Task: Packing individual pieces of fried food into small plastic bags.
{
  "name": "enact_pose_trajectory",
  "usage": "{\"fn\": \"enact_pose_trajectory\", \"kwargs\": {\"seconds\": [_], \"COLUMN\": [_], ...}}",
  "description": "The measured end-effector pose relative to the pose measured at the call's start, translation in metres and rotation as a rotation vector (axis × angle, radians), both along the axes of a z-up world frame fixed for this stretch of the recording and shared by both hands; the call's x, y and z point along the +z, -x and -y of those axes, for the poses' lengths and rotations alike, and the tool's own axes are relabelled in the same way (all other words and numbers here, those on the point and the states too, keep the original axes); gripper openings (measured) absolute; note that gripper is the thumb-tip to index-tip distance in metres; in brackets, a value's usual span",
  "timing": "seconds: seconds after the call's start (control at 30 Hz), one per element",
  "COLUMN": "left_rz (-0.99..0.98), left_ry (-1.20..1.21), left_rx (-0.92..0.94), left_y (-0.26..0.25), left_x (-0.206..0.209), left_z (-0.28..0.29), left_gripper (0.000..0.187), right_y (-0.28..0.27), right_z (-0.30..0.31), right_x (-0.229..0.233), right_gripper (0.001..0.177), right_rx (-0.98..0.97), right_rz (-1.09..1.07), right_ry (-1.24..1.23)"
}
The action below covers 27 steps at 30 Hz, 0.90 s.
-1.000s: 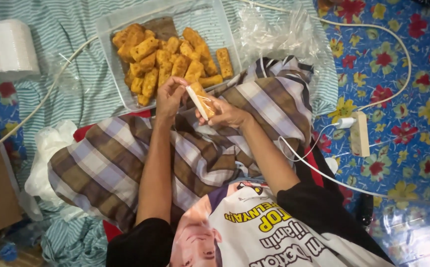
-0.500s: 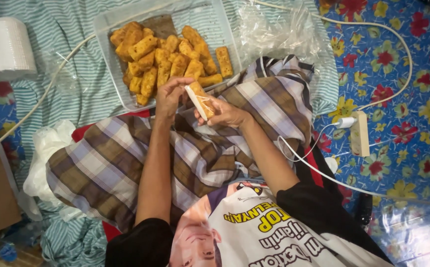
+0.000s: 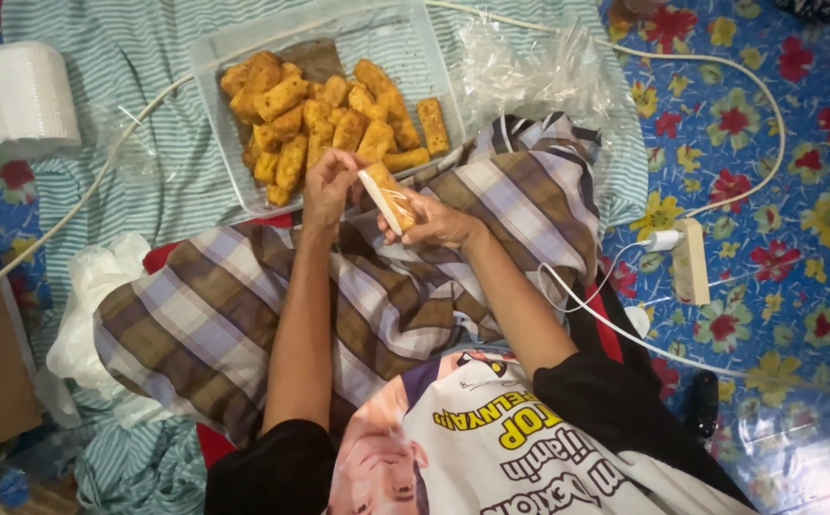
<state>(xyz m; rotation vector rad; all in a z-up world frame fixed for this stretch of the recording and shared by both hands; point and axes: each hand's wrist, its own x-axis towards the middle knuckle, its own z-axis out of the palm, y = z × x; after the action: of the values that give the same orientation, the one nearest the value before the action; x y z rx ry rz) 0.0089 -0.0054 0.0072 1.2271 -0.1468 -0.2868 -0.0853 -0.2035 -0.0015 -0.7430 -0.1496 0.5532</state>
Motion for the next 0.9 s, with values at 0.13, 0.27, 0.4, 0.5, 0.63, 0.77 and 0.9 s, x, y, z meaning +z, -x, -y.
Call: {"fn": "enact_pose_trajectory", "kwargs": {"seconds": [0.13, 0.27, 0.4, 0.5, 0.63, 0.77, 0.9], "left_rz": [-0.011, 0.01, 0.016, 0.012, 0.004, -0.029, -0.024], "left_ry": [-0.014, -0.049, -0.061, -0.05, -0.018, 0.007, -0.03], "left_rx": [0.017, -0.02, -0.027, -0.016, 0.024, 0.076, 0.039], "left_y": [0.004, 0.003, 0.004, 0.003, 0.005, 0.006, 0.008], "left_x": [0.018, 0.007, -0.002, -0.006, 0.0, 0.023, 0.024], "left_z": [-0.003, -0.002, -0.002, -0.001, -0.001, -0.002, -0.001], "left_gripper": [0.016, 0.021, 0.019, 0.016, 0.013, 0.014, 0.018], "right_y": [0.0, 0.001, 0.002, 0.002, 0.004, 0.003, 0.003], "right_z": [0.001, 0.0, 0.001, 0.001, 0.0, 0.001, 0.001], "right_x": [-0.004, 0.001, -0.006, -0.003, 0.004, 0.005, 0.002], "right_gripper": [0.089, 0.089, 0.089, 0.088, 0.085, 0.084, 0.082], "right_rx": [-0.017, -0.018, -0.02, -0.019, -0.023, -0.027, -0.026], "right_rz": [-0.011, -0.014, -0.016, -0.023, -0.047, -0.045, -0.042], "right_ry": [0.003, 0.003, 0.024, 0.029, 0.017, 0.019, 0.005]}}
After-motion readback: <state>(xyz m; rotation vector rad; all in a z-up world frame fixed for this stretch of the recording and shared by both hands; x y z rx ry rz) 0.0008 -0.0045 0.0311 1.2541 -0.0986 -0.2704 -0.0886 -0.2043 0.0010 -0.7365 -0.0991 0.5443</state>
